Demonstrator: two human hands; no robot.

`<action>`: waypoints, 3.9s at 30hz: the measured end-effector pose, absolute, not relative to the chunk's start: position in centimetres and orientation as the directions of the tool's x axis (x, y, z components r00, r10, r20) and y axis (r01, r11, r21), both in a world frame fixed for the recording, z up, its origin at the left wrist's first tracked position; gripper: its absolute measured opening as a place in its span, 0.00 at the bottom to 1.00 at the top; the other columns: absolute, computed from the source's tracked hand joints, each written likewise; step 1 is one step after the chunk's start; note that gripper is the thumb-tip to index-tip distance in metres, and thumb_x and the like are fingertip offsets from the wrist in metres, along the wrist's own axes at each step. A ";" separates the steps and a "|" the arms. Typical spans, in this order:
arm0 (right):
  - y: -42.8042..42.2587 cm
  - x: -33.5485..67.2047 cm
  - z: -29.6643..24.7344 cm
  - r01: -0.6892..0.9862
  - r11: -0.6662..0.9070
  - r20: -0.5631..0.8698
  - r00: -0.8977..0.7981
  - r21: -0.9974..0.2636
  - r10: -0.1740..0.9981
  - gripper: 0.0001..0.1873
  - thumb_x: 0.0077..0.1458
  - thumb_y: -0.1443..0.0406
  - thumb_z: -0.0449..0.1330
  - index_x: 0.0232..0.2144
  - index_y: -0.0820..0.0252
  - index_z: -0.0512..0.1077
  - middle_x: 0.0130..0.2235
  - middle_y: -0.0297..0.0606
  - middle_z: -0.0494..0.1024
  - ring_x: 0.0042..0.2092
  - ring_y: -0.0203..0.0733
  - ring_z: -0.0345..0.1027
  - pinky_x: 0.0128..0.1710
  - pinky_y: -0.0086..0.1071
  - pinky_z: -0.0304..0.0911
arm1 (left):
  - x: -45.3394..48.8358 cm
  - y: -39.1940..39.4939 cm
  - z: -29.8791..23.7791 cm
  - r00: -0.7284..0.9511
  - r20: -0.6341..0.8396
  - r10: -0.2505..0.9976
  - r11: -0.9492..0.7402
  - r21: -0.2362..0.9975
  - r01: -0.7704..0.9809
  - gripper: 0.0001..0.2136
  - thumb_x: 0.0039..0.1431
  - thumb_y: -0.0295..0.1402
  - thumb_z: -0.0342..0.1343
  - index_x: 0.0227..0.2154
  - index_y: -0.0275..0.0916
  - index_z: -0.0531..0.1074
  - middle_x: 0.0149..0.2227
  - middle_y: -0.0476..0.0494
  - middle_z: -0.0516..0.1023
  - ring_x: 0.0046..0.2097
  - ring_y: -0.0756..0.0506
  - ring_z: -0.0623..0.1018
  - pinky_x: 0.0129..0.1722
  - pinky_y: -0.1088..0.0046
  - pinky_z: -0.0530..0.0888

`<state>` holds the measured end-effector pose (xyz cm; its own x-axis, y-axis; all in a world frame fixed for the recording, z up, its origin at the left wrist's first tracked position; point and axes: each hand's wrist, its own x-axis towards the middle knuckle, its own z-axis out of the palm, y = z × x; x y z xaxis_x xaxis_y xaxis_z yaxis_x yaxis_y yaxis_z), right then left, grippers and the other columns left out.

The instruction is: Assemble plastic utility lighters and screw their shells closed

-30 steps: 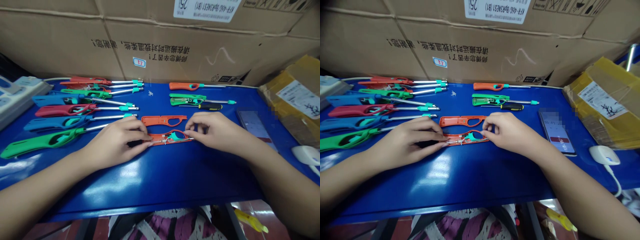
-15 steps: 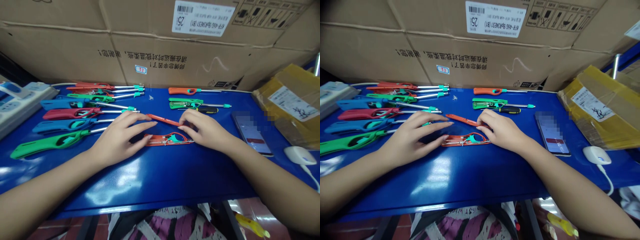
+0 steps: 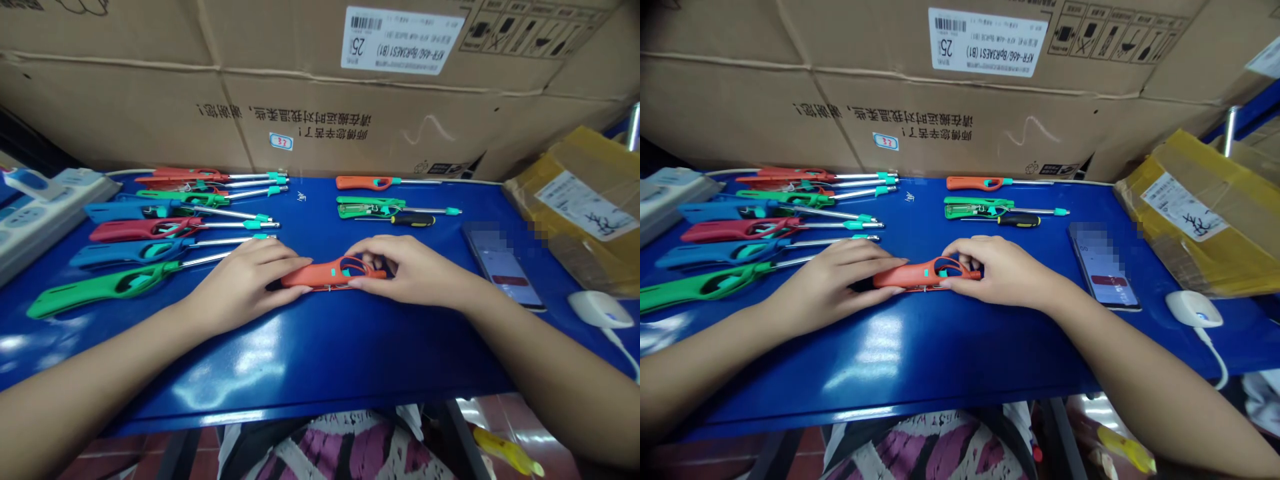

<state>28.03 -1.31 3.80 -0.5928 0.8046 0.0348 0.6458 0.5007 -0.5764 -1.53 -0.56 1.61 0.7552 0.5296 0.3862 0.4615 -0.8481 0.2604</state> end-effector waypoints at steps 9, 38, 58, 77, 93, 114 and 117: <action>-1.5 28.2 3.8 0.672 0.661 0.054 -0.686 -0.335 0.725 0.19 0.61 0.55 0.64 0.52 0.54 0.74 0.48 0.38 0.75 0.42 0.41 0.71 0.39 0.33 0.64 | -1.2 -0.9 1.5 0.762 0.275 0.587 -0.801 0.332 0.498 0.13 0.68 0.40 0.57 0.48 0.37 0.77 0.46 0.40 0.79 0.45 0.42 0.76 0.45 0.64 0.72; -2.1 28.0 3.8 0.649 0.757 0.031 -0.757 -0.074 0.652 0.18 0.64 0.59 0.59 0.53 0.60 0.75 0.49 0.44 0.78 0.42 0.46 0.74 0.35 0.36 0.63 | -0.4 -2.2 1.6 0.783 0.228 0.579 -0.815 0.123 0.566 0.17 0.70 0.39 0.52 0.54 0.33 0.75 0.44 0.36 0.77 0.41 0.40 0.79 0.39 0.64 0.78; -1.8 28.1 3.6 0.561 0.797 0.161 -0.786 -0.221 0.598 0.15 0.69 0.62 0.53 0.41 0.62 0.78 0.37 0.43 0.80 0.39 0.44 0.73 0.40 0.36 0.65 | -0.5 -1.8 2.0 0.814 0.191 0.549 -0.815 0.337 0.470 0.16 0.75 0.38 0.44 0.50 0.36 0.73 0.40 0.41 0.77 0.40 0.45 0.77 0.40 0.71 0.73; -1.9 27.4 3.5 0.526 0.732 0.268 -0.700 -0.433 0.661 0.08 0.64 0.61 0.63 0.34 0.60 0.74 0.33 0.36 0.74 0.37 0.41 0.64 0.37 0.35 0.60 | -0.6 -2.9 3.0 0.787 0.252 0.563 -0.821 0.277 0.499 0.14 0.74 0.34 0.45 0.44 0.33 0.74 0.35 0.42 0.74 0.36 0.44 0.73 0.36 0.67 0.70; -1.8 27.1 2.2 0.484 0.842 0.350 -0.766 -0.237 0.539 0.21 0.68 0.60 0.57 0.57 0.68 0.72 0.51 0.50 0.80 0.51 0.49 0.76 0.50 0.40 0.71 | 1.1 -2.9 1.9 0.445 -0.140 0.884 0.087 0.987 0.138 0.21 0.69 0.46 0.53 0.50 0.34 0.76 0.30 0.44 0.82 0.26 0.50 0.77 0.28 0.76 0.76; -1.5 27.8 3.2 0.557 0.805 0.273 -0.758 -0.204 0.593 0.15 0.67 0.58 0.58 0.45 0.63 0.79 0.44 0.43 0.84 0.43 0.47 0.78 0.44 0.38 0.70 | 0.0 -3.2 2.1 0.535 0.490 0.688 -0.717 0.574 0.397 0.10 0.67 0.30 0.58 0.48 0.35 0.78 0.47 0.42 0.84 0.47 0.47 0.83 0.50 0.78 0.77; -1.1 28.4 3.4 0.610 0.765 0.218 -0.733 -0.208 0.644 0.13 0.68 0.61 0.57 0.44 0.62 0.79 0.39 0.41 0.83 0.40 0.45 0.76 0.40 0.36 0.68 | -0.2 -3.0 2.2 0.499 0.485 0.719 -0.691 0.572 0.441 0.09 0.67 0.31 0.57 0.47 0.35 0.78 0.45 0.43 0.84 0.44 0.48 0.83 0.48 0.77 0.77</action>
